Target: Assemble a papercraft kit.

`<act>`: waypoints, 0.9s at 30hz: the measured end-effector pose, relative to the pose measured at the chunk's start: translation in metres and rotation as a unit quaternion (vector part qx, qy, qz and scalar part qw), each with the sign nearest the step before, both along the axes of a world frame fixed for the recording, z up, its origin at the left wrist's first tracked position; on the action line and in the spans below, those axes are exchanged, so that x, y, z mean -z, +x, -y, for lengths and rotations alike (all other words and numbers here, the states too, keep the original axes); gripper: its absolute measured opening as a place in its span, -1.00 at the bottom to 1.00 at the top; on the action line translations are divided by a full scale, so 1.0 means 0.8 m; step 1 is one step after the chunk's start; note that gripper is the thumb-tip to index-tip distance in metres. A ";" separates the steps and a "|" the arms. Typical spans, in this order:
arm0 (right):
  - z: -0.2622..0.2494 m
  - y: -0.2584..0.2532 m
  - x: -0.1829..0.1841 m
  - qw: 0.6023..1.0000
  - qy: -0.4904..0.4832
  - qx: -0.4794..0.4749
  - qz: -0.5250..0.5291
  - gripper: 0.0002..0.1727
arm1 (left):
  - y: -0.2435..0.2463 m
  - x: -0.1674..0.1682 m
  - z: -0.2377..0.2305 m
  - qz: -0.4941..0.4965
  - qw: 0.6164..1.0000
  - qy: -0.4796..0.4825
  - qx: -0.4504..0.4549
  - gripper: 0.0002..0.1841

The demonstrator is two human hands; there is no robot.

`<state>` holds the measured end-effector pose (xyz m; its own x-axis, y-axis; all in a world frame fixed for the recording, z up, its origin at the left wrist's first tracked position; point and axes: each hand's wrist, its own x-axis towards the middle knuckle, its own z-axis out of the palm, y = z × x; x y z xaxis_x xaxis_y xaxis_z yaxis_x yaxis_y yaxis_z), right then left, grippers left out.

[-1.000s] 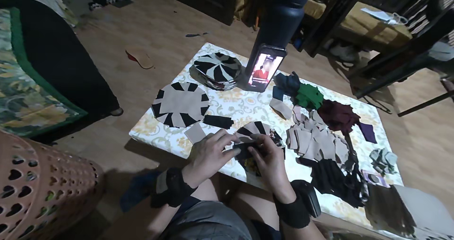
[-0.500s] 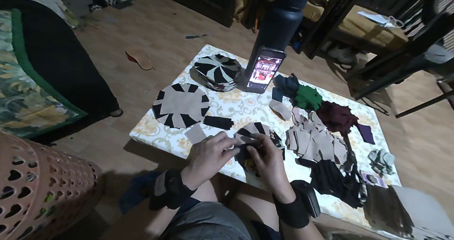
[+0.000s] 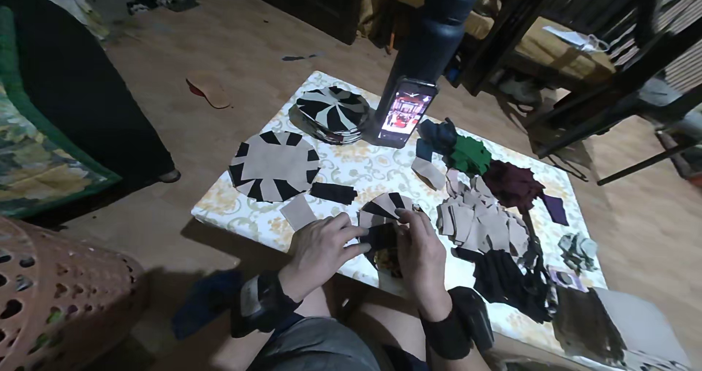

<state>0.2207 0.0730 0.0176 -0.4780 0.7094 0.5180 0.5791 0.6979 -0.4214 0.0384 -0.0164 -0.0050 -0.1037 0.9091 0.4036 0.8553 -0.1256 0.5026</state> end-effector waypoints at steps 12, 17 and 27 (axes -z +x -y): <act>-0.024 0.009 -0.021 0.994 0.001 -0.110 0.014 -0.66 | -0.018 -0.014 0.009 0.223 0.967 0.112 -0.046 -0.59; -0.023 -0.006 0.014 0.961 0.002 -0.179 0.209 -0.17 | -0.059 -0.027 0.034 0.311 0.928 0.195 -0.071 -0.65; -0.002 -0.052 0.021 0.983 0.046 -0.005 0.175 -0.11 | -0.111 -0.026 0.080 0.292 0.927 0.168 -0.164 -0.74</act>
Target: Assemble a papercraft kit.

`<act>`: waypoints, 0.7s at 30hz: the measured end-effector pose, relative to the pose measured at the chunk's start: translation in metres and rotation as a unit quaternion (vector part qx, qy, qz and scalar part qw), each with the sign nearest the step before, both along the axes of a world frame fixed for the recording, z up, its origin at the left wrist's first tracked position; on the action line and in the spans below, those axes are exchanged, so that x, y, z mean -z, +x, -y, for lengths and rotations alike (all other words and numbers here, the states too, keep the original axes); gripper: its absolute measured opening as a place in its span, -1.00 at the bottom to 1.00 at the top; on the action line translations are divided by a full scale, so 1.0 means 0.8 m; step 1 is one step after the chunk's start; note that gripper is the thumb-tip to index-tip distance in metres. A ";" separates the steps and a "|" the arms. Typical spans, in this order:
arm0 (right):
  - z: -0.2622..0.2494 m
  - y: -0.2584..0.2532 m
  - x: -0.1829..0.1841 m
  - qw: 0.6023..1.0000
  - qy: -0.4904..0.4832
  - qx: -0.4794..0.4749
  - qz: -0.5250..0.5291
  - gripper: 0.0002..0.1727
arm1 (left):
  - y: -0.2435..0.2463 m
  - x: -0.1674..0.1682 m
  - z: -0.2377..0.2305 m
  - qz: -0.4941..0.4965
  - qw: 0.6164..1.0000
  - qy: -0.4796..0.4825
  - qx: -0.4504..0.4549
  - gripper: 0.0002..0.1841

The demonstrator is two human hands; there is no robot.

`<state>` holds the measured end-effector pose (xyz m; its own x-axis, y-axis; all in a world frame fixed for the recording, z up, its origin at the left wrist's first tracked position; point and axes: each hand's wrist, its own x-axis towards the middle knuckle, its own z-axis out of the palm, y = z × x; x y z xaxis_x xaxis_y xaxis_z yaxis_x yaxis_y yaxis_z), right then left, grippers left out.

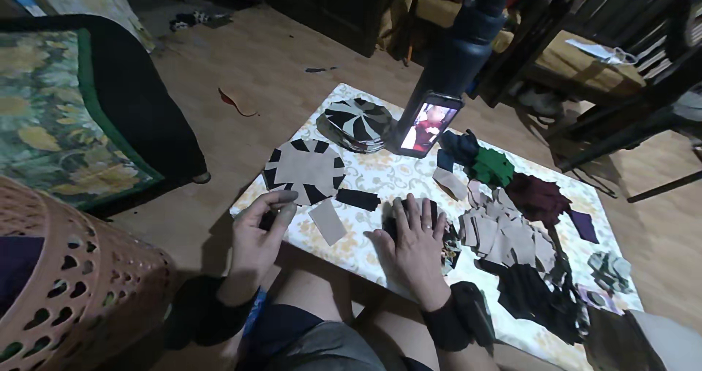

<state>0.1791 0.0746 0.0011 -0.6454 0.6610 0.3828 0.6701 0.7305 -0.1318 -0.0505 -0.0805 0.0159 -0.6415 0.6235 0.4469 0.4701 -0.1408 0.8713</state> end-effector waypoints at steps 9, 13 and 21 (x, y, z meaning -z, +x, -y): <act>0.081 -0.044 0.011 0.975 -0.022 -0.208 -0.070 -0.47 | 0.011 0.020 0.013 -0.303 0.921 -0.244 0.015 -0.64; 0.086 -0.024 0.018 0.979 -0.008 -0.194 -0.064 -0.48 | 0.019 0.024 0.014 -0.326 0.913 -0.246 0.009 -0.62; 0.094 -0.020 0.026 0.979 -0.004 -0.197 -0.056 -0.46 | 0.024 0.023 0.013 -0.358 0.897 -0.259 0.009 -0.57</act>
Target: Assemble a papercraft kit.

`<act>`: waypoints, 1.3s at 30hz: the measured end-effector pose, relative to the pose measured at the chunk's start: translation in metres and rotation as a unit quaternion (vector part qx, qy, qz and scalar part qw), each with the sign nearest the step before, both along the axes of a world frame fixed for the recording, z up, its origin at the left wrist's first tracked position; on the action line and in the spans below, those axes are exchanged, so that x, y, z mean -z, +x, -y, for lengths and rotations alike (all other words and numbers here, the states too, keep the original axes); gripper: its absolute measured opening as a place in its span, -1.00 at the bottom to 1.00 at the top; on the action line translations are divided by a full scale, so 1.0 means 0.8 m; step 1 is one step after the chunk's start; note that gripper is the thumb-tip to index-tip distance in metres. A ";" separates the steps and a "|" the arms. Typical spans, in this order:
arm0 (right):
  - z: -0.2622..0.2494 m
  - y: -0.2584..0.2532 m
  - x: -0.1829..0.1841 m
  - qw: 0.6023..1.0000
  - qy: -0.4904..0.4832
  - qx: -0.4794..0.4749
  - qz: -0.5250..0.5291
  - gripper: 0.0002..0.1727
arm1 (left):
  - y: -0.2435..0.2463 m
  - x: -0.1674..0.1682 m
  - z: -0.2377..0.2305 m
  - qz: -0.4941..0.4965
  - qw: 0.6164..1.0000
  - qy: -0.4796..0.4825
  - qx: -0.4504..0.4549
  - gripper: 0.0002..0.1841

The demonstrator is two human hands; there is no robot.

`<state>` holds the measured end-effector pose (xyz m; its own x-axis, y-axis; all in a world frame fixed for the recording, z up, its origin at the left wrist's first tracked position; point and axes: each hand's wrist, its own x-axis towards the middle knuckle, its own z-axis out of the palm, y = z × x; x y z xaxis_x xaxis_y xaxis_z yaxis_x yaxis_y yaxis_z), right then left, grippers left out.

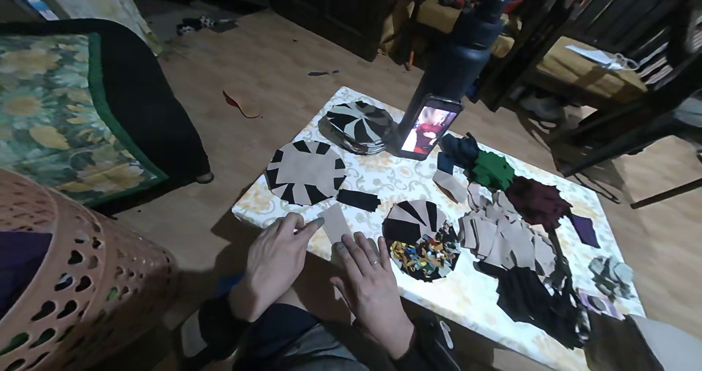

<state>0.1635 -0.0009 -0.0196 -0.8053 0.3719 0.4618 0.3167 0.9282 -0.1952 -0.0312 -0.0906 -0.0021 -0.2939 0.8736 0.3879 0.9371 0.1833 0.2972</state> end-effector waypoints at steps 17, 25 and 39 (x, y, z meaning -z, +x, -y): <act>0.005 0.009 -0.001 1.000 0.024 0.007 -0.011 -0.47 | 0.006 -0.002 -0.002 -0.031 0.999 -0.005 -0.002 -0.58; 0.000 0.006 -0.004 0.996 -0.030 0.012 -0.083 -0.56 | -0.004 -0.008 -0.006 0.083 0.997 -0.001 -0.008 -0.59; -0.015 0.002 -0.030 0.969 -0.116 0.025 -0.218 -0.83 | 0.027 -0.010 0.012 0.490 0.864 -0.001 0.116 -0.46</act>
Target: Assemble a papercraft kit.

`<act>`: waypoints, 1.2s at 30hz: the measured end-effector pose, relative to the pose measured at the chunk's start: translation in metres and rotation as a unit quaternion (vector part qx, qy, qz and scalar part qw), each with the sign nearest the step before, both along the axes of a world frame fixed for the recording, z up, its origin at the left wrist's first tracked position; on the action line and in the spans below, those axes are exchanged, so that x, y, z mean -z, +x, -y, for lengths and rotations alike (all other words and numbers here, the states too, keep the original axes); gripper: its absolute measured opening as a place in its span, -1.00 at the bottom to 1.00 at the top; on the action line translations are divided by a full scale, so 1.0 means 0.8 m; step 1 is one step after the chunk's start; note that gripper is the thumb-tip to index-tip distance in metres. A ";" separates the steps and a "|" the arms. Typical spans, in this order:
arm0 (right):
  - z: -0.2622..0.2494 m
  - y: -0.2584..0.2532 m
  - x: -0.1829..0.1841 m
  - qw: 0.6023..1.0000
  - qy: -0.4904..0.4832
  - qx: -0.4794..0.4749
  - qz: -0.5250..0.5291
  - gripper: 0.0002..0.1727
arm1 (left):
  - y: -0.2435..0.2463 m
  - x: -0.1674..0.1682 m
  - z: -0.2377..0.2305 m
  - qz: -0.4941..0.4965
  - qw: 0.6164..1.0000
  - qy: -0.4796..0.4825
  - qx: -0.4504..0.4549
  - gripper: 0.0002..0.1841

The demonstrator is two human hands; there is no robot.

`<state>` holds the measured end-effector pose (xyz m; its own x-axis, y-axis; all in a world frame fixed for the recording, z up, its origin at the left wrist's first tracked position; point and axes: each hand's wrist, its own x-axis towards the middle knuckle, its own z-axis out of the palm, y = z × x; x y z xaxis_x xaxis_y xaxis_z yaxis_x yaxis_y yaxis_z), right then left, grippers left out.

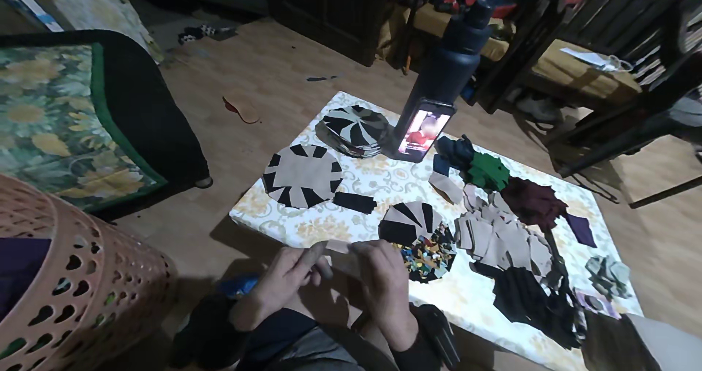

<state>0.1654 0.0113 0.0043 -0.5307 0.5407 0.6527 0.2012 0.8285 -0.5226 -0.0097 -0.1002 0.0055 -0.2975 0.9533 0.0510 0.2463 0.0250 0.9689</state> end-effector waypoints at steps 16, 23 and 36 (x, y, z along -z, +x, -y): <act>0.007 0.057 -0.009 0.895 -0.328 -0.109 -0.283 -0.65 | 0.059 -0.022 -0.062 0.109 0.984 0.130 0.057 -0.84; -0.032 0.072 -0.023 0.934 -0.248 -0.073 -0.246 -0.84 | 0.042 -0.030 -0.069 0.055 0.990 0.121 0.047 -0.88; -0.113 0.081 -0.045 0.968 -0.220 -0.100 0.066 -0.62 | 0.008 -0.013 -0.083 -0.377 0.910 0.091 -0.143 -0.68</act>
<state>0.2302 0.1020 0.0402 -0.7165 0.6291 0.3016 0.1500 0.5611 -0.8140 -0.0032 -0.0337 0.0161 -0.3471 0.7980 0.4927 0.8523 0.0492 0.5208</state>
